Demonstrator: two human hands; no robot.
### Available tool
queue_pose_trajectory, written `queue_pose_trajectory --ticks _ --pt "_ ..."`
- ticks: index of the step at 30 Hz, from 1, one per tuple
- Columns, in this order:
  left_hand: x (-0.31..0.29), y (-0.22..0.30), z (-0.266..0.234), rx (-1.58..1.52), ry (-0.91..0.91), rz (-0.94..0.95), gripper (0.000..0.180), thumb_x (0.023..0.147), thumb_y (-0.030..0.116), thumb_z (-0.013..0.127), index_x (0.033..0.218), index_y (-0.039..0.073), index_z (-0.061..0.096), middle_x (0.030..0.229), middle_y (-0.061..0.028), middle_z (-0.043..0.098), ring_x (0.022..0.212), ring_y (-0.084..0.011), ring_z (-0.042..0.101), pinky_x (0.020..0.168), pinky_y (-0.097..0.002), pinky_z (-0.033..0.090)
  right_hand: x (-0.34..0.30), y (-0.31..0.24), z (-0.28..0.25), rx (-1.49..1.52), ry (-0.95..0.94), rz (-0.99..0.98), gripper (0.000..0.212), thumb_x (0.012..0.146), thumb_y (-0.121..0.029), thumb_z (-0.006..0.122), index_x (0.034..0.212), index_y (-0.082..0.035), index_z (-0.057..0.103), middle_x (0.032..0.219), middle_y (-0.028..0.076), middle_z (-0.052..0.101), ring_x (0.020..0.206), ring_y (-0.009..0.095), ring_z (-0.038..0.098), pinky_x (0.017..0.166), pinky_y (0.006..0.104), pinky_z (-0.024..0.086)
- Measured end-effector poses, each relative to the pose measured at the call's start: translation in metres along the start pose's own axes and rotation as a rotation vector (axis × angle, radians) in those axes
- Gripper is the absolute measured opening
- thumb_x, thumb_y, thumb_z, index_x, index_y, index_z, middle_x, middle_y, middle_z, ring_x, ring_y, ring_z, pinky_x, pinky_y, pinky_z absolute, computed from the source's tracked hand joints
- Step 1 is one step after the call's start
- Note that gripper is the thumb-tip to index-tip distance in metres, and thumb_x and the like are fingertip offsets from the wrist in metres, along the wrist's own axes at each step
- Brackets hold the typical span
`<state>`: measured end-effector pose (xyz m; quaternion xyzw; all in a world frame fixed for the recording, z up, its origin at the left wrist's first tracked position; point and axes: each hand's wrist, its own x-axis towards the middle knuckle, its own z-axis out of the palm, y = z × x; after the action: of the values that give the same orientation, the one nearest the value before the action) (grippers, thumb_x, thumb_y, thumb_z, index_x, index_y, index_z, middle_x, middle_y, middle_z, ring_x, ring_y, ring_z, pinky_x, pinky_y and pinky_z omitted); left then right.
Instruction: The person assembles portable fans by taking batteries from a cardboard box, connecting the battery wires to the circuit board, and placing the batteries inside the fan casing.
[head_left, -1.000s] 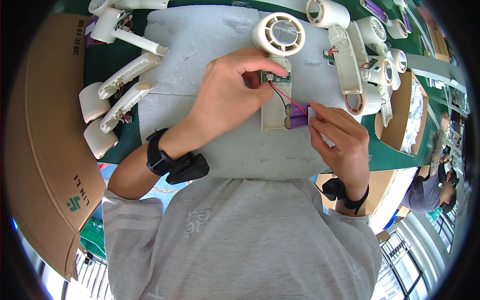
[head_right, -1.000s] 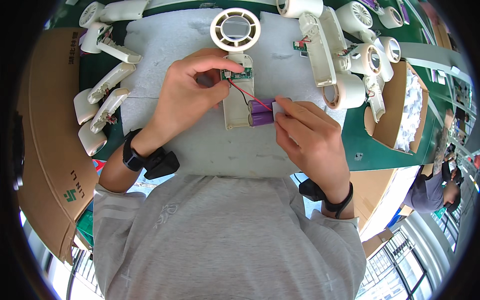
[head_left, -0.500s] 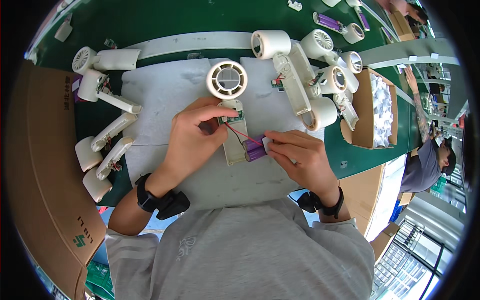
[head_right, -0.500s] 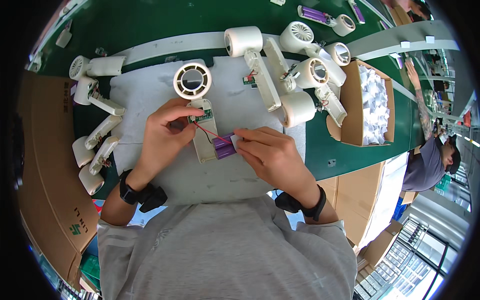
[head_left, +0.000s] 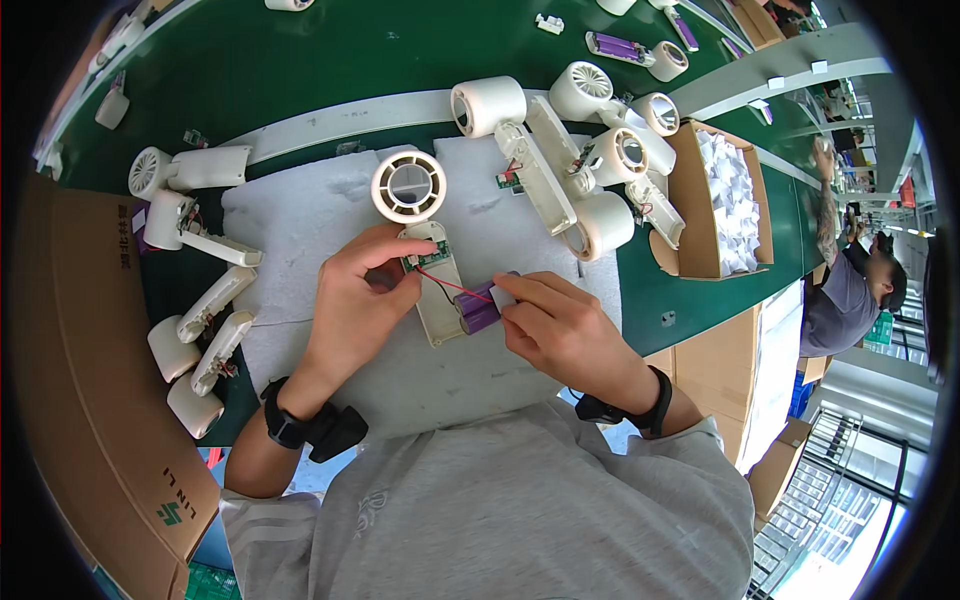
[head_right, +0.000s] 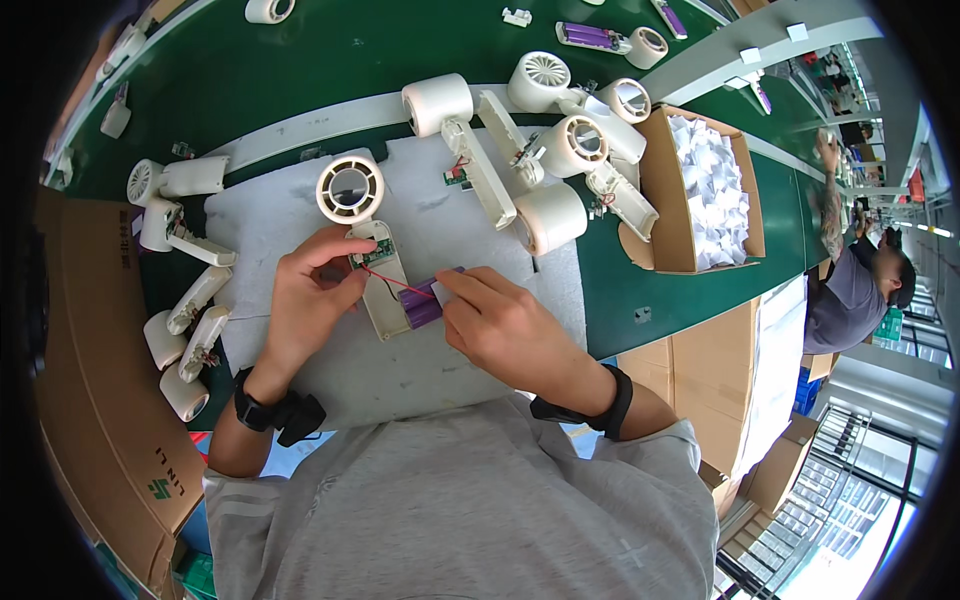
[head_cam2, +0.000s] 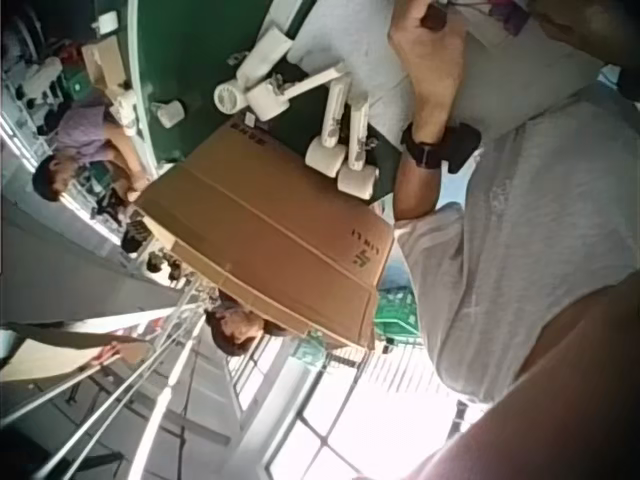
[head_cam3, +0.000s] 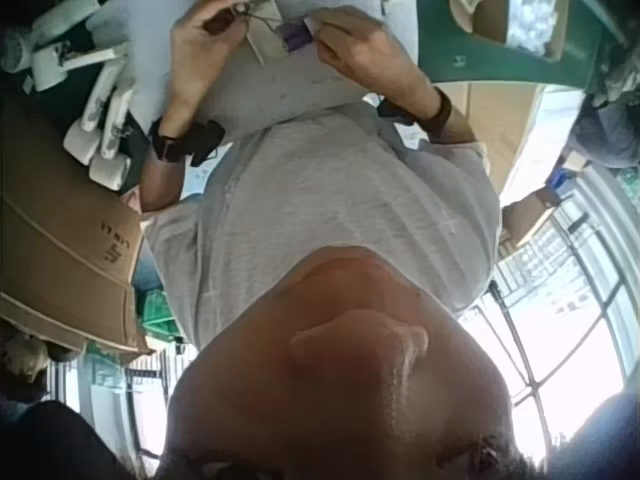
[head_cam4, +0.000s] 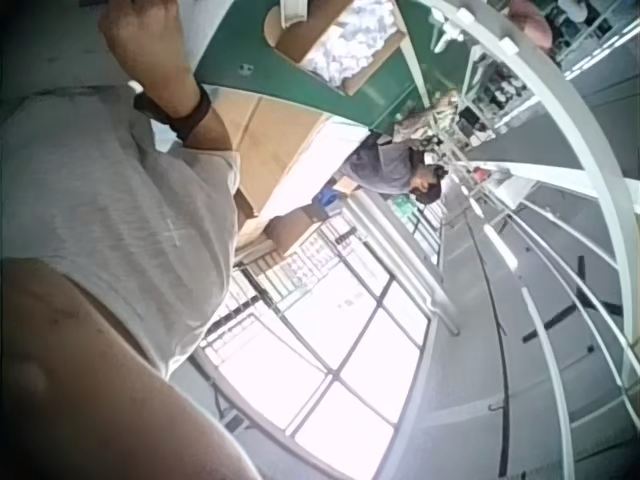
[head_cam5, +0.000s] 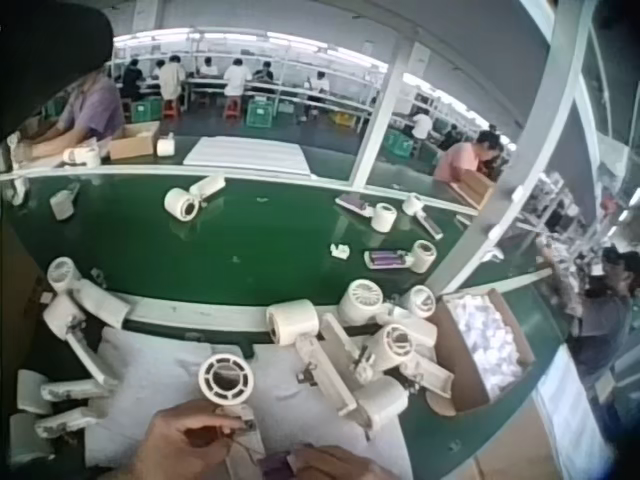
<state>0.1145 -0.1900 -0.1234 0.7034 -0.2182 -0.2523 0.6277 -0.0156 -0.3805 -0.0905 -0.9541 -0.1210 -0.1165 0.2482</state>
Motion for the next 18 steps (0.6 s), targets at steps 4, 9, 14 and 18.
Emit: queue_pose_trajectory --ticks 4,9,14,18 --pt "0.0007 -0.0013 0.0018 0.01 -0.003 0.012 0.03 0.077 -0.008 0.059 0.102 0.003 0.07 0.105 -0.0054 0.064 0.073 -0.0079 0.059 0.063 -0.0216 0.048 -0.0031 -0.0004 0.0009 0.031 0.033 0.041 0.014 0.066 0.001 0.07 0.076 0.002 0.059 0.105 0.014 0.065 0.087 0.027 0.064 0.072 0.0347 0.055" --pt "0.0005 -0.0009 0.0004 0.019 -0.011 0.004 0.031 0.076 -0.008 0.059 0.103 0.004 0.07 0.105 -0.0059 0.063 0.075 -0.0082 0.059 0.063 -0.0218 0.048 -0.0032 0.0048 0.0011 0.142 0.023 0.115 0.016 0.065 0.004 0.07 0.076 0.002 0.059 0.106 0.014 0.065 0.088 0.028 0.064 0.072 0.0355 0.055" --pt "-0.0006 -0.0022 0.0011 0.016 -0.005 0.007 0.031 0.076 -0.008 0.059 0.103 0.004 0.07 0.105 -0.0061 0.063 0.075 -0.0089 0.06 0.063 -0.0219 0.048 -0.0054 0.007 -0.002 0.153 0.012 0.147 0.018 0.067 0.004 0.073 0.083 0.0 0.064 0.11 0.013 0.066 0.087 0.027 0.066 0.073 0.0333 0.055" --pt "-0.0006 -0.003 0.0007 0.019 -0.005 0.002 0.031 0.076 -0.008 0.059 0.103 0.003 0.07 0.104 -0.0061 0.064 0.075 -0.0091 0.06 0.064 -0.022 0.049 -0.0015 0.0058 -0.0067 0.245 -0.011 0.142 0.016 0.072 0.002 0.073 0.084 0.0 0.062 0.107 0.012 0.065 0.086 0.027 0.065 0.072 0.0342 0.054"
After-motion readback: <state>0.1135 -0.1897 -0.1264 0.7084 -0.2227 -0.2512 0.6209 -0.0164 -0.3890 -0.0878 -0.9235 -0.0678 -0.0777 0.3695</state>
